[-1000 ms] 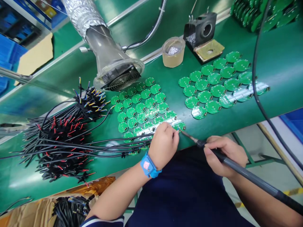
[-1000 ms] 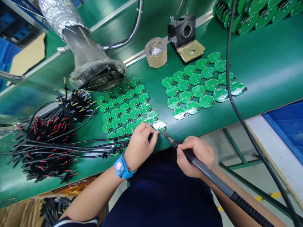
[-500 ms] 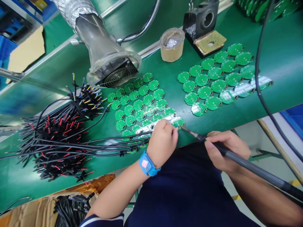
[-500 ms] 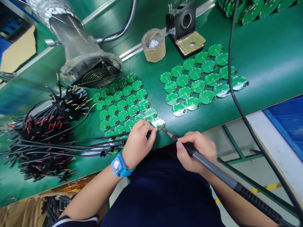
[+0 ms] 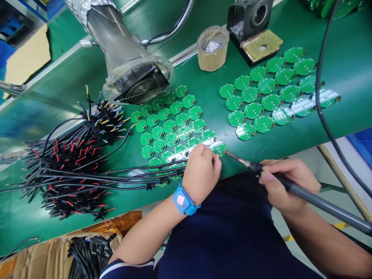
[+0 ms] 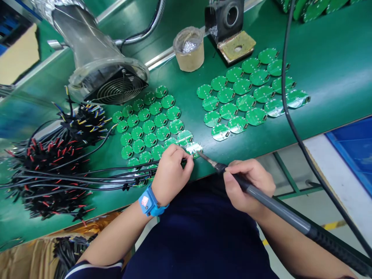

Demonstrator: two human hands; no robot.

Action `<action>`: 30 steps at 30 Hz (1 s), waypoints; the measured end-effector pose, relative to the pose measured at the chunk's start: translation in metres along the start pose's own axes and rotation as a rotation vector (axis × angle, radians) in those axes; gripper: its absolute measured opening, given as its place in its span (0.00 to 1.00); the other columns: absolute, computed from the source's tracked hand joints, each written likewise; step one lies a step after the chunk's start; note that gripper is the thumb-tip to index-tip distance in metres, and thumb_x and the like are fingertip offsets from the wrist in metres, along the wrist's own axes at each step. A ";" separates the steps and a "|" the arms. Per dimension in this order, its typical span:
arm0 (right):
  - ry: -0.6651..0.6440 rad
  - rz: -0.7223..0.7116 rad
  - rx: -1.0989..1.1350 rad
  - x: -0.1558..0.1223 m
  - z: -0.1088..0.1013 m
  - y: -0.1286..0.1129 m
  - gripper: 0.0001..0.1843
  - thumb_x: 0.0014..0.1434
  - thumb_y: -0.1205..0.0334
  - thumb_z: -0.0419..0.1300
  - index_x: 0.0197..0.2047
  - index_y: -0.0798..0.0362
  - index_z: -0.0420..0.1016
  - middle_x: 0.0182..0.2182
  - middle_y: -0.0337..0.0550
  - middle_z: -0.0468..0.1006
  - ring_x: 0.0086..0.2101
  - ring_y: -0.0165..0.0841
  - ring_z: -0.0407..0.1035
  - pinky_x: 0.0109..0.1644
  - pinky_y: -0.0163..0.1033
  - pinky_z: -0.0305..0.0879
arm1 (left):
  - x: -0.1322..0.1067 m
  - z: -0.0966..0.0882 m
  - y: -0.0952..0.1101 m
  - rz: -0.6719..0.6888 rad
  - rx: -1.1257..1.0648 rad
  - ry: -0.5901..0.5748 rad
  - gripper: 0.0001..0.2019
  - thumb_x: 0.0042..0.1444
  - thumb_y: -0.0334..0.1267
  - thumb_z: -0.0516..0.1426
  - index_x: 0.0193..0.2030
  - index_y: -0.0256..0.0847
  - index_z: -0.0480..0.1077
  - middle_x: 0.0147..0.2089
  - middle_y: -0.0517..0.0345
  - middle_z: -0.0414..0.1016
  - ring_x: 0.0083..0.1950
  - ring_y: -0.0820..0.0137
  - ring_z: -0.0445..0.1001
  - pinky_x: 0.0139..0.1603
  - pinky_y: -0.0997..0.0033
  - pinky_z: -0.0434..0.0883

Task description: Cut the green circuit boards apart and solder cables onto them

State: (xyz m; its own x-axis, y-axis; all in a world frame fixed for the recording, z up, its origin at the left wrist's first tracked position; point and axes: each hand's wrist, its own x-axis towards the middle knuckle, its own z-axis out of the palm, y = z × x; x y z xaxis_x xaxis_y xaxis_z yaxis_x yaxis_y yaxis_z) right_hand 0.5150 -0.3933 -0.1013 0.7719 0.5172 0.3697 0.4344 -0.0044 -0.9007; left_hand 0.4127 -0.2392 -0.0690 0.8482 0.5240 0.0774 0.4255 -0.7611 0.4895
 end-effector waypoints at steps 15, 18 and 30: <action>-0.170 0.010 -0.099 0.014 0.005 -0.005 0.06 0.50 0.66 0.61 0.33 0.49 0.70 0.26 0.38 0.73 0.23 0.28 0.68 0.24 0.35 0.64 | 0.005 -0.009 -0.008 -0.056 -0.173 -0.055 0.05 0.56 0.30 0.54 0.31 0.38 0.70 0.34 0.55 0.67 0.38 0.70 0.67 0.42 0.68 0.68; -0.178 0.009 -0.089 0.015 0.005 -0.005 0.06 0.50 0.67 0.61 0.33 0.50 0.70 0.26 0.37 0.73 0.23 0.28 0.68 0.25 0.34 0.64 | 0.004 -0.009 -0.008 -0.065 -0.172 -0.056 0.05 0.56 0.31 0.54 0.32 0.37 0.71 0.34 0.55 0.66 0.38 0.71 0.67 0.42 0.68 0.68; -0.283 -0.167 -0.266 0.025 0.002 -0.014 0.04 0.51 0.65 0.60 0.32 0.49 0.67 0.24 0.36 0.74 0.22 0.28 0.68 0.27 0.34 0.66 | 0.012 -0.012 -0.006 -0.107 -0.120 -0.125 0.05 0.55 0.31 0.55 0.31 0.38 0.72 0.32 0.54 0.67 0.37 0.68 0.68 0.41 0.65 0.69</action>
State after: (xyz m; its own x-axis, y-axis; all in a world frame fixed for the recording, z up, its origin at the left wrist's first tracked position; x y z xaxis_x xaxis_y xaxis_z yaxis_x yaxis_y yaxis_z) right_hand 0.5271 -0.3782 -0.0801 0.5385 0.7443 0.3949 0.6763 -0.1022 -0.7295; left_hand 0.4167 -0.2235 -0.0606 0.8358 0.5424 -0.0850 0.4810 -0.6487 0.5897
